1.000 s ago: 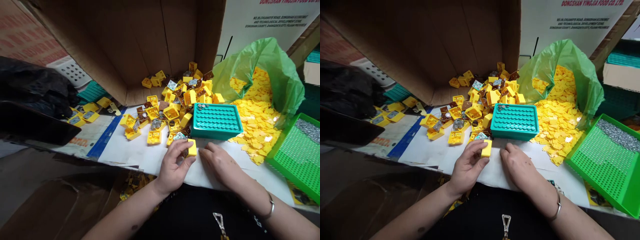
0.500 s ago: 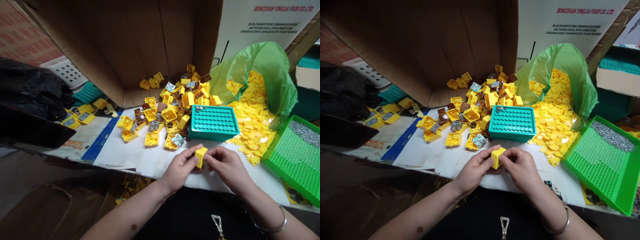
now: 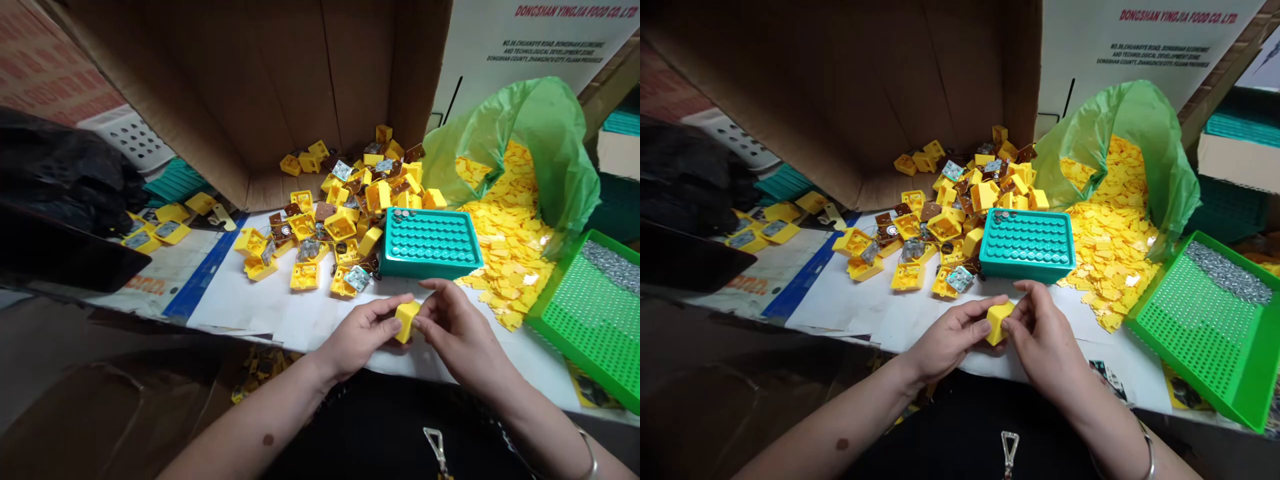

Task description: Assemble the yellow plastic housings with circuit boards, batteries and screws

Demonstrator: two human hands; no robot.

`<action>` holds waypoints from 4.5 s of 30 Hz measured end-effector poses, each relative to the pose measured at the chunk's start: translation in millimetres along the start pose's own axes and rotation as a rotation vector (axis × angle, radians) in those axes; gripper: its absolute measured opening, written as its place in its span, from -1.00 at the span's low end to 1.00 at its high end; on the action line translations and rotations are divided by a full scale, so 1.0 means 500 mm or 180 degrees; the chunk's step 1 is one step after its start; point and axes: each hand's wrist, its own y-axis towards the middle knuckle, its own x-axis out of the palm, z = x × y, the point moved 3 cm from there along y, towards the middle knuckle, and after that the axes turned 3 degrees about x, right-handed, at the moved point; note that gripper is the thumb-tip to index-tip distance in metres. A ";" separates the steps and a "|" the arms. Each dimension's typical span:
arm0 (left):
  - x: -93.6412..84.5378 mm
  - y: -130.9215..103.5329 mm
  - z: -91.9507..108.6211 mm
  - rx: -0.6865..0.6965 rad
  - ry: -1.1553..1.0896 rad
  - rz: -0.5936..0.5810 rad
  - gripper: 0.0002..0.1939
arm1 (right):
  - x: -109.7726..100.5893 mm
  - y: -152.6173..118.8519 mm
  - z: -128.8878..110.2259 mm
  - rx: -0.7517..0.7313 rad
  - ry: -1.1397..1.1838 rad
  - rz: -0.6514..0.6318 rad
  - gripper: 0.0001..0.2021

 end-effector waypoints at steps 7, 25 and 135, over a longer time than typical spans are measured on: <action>-0.009 -0.001 0.006 -0.0338 -0.0618 -0.0277 -0.61 | -0.034 -0.001 -0.067 -0.1419 -0.1384 0.0850 -0.84; -0.013 0.007 0.015 -0.0080 -0.0957 -0.0119 -0.64 | -0.065 0.108 -0.150 -0.1727 -0.2456 0.0630 -0.78; -0.008 -0.009 0.042 0.0835 -0.0192 0.1016 -0.60 | -0.020 -0.030 0.055 -0.2211 -0.2363 0.0542 -0.86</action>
